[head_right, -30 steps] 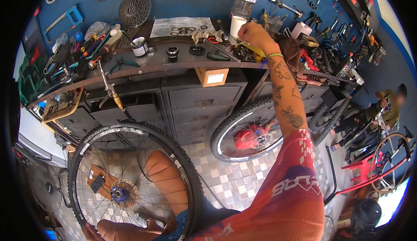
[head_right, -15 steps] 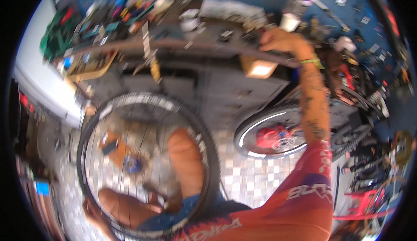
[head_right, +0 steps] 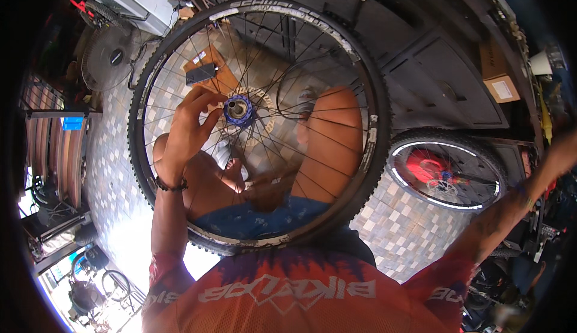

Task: The person sits on the floor and works on a bicycle wheel hub. They use a small brush to apply lubricant to the hub, then insert a metal axle and a black plastic cap. They also apply lubricant to a small metal ring before placing it on the hub.

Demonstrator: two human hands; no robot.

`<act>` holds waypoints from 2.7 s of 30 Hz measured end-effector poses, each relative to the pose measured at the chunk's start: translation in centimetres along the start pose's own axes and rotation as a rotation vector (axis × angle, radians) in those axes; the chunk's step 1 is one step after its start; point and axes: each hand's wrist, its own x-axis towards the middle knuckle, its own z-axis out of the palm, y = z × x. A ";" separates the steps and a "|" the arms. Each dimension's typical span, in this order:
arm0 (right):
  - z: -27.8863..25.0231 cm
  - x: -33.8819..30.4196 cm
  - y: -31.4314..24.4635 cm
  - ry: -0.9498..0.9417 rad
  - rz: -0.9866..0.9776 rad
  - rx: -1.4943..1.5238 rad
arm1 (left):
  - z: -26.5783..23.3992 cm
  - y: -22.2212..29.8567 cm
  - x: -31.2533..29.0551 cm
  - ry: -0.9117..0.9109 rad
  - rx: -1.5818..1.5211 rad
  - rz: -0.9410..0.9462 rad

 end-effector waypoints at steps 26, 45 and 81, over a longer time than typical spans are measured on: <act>23.2 -27.7 -33.3 -0.858 -0.048 0.596 | 1.9 -2.7 1.4 -0.009 -0.034 0.189; 25.8 -29.8 -31.7 -0.733 -0.269 0.689 | 2.4 -4.0 1.5 -0.045 0.053 0.273; 22.3 -28.3 -35.6 -0.499 -0.006 0.752 | -3.8 1.0 0.6 0.344 -0.211 -0.008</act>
